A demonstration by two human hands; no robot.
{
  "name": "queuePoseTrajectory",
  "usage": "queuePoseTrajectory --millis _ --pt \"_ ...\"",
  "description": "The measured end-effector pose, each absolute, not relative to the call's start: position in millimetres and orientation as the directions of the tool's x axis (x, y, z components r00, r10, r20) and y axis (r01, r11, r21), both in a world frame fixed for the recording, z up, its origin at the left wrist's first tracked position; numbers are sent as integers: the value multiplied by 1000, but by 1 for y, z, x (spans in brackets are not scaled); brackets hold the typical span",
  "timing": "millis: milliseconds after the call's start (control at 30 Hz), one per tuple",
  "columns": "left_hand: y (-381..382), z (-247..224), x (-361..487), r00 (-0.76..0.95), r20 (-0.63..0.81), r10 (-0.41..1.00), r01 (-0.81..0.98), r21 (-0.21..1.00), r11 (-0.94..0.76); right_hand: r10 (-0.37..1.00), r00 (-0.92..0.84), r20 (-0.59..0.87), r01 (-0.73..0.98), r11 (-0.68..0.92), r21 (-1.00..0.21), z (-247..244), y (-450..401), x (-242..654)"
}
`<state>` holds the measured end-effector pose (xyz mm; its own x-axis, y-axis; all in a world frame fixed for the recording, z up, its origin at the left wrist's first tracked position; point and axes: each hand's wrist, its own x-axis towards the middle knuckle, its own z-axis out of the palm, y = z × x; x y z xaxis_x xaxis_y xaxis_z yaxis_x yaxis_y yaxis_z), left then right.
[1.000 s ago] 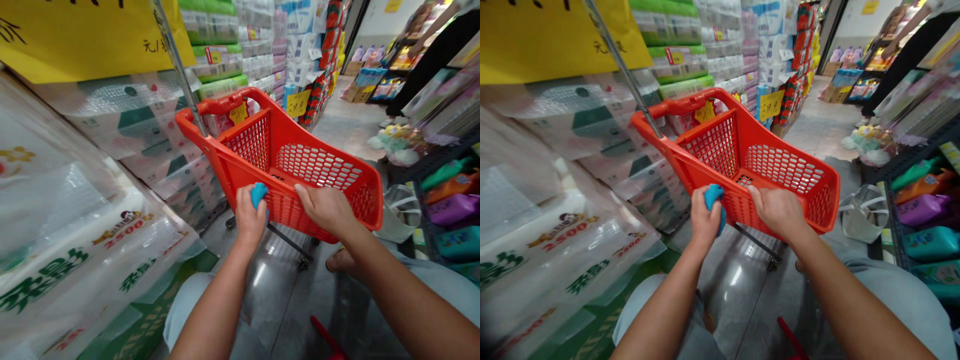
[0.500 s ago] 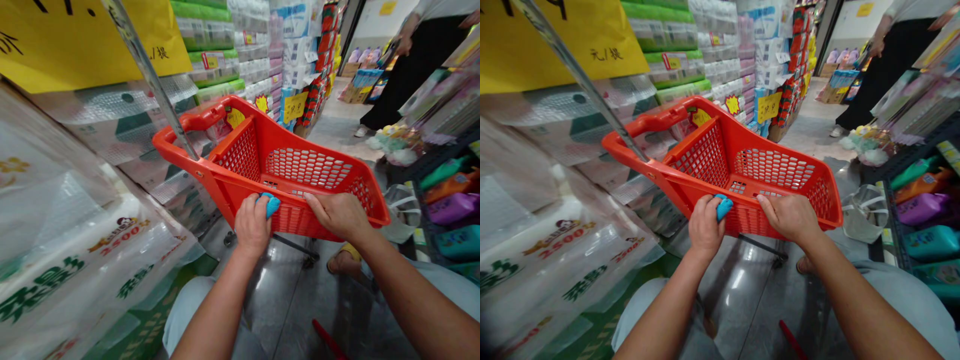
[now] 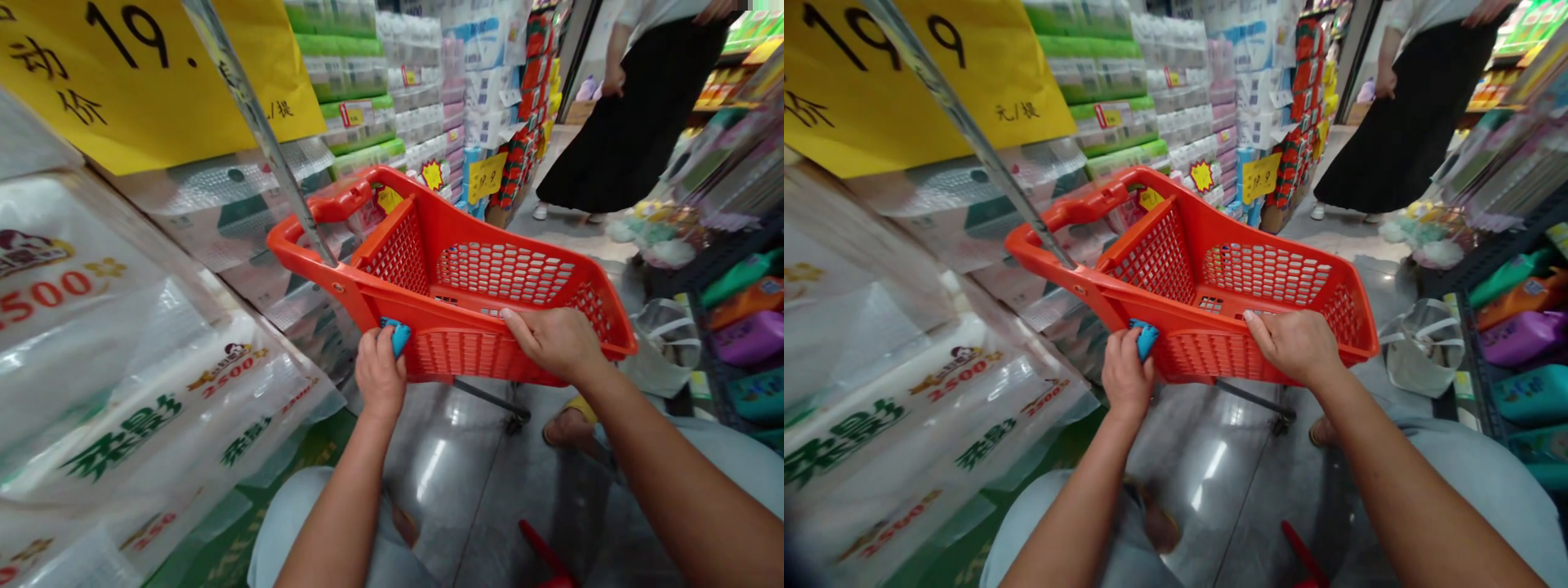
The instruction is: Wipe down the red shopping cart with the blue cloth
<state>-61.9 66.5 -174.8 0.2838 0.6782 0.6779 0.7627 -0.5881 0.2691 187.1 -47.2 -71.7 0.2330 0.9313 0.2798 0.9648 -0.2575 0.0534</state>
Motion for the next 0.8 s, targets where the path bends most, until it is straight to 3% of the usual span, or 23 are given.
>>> queuePoseTrajectory --millis 133,300,533,800 --pt "66 -178 -69 254 636 729 791 297 -535 928 245 281 963 -266 40 -70 -47 181" --pt "51 -193 -52 260 678 687 740 317 -593 922 247 296 960 -274 51 -72 -45 183" --pt "37 -207 -22 527 631 569 584 217 -782 912 232 339 963 -265 52 -73 -45 183" --pt "44 -231 -42 401 548 734 620 428 -658 913 218 345 968 -246 40 -74 -44 186"
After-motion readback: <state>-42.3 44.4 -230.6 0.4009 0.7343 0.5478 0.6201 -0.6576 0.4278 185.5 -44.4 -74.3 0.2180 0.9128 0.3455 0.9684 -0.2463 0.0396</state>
